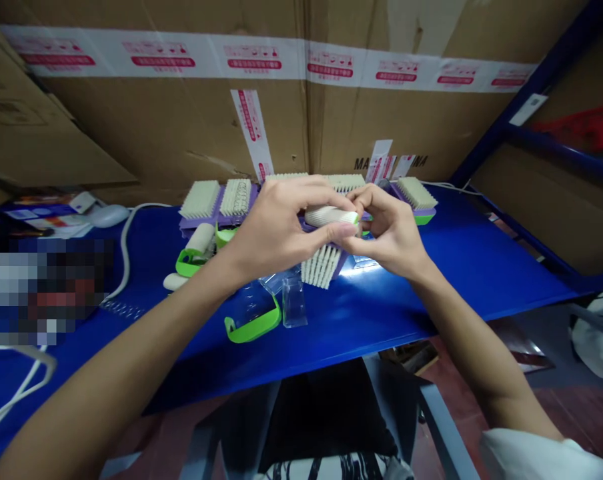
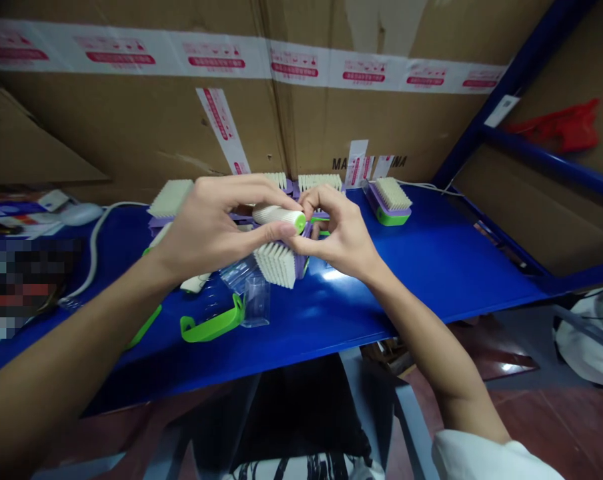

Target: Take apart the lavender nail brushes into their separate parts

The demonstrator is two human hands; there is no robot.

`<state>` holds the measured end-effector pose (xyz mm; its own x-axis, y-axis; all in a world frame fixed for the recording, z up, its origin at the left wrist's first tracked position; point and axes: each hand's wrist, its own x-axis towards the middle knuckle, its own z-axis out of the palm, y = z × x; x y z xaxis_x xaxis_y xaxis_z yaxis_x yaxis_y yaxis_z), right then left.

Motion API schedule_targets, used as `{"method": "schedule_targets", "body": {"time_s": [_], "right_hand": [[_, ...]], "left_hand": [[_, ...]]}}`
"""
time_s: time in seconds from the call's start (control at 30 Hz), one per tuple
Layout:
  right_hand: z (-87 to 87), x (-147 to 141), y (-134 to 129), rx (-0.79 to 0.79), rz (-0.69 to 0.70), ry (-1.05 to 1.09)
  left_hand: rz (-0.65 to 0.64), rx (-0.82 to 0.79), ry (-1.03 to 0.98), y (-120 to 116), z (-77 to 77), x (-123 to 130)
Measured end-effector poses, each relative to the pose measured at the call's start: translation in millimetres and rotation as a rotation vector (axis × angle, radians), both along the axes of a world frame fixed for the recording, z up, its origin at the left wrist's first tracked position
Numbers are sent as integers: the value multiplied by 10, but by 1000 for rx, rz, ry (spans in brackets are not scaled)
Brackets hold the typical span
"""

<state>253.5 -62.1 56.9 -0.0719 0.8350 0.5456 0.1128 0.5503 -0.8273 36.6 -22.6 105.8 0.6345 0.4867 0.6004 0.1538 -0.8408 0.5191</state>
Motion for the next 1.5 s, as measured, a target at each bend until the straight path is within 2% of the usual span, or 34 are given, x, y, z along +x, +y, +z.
{"method": "schedule_targets", "body": {"time_s": [0.27, 0.43, 0.6, 0.83, 1.0, 1.27, 1.5], "right_hand": [[-5, -49, 11, -26, -32, -11], [-43, -104, -27, -3, -66, 55], [-136, -145, -54, 26, -103, 130], [-255, -154, -100, 143, -103, 134], [-245, -175, -118, 108, -165, 100], [-210, -152, -87, 58, -139, 118], [-177, -137, -50, 21, -57, 125]], "left_hand": [[23, -30, 13, 23, 45, 16], [27, -11, 15, 19, 67, 32], [62, 4, -11, 77, 19, 9], [14, 13, -14, 201, -56, -38], [51, 12, -2, 166, -44, -21], [65, -9, 47, 80, -14, -6], [46, 83, 5, 131, -82, 31]]}}
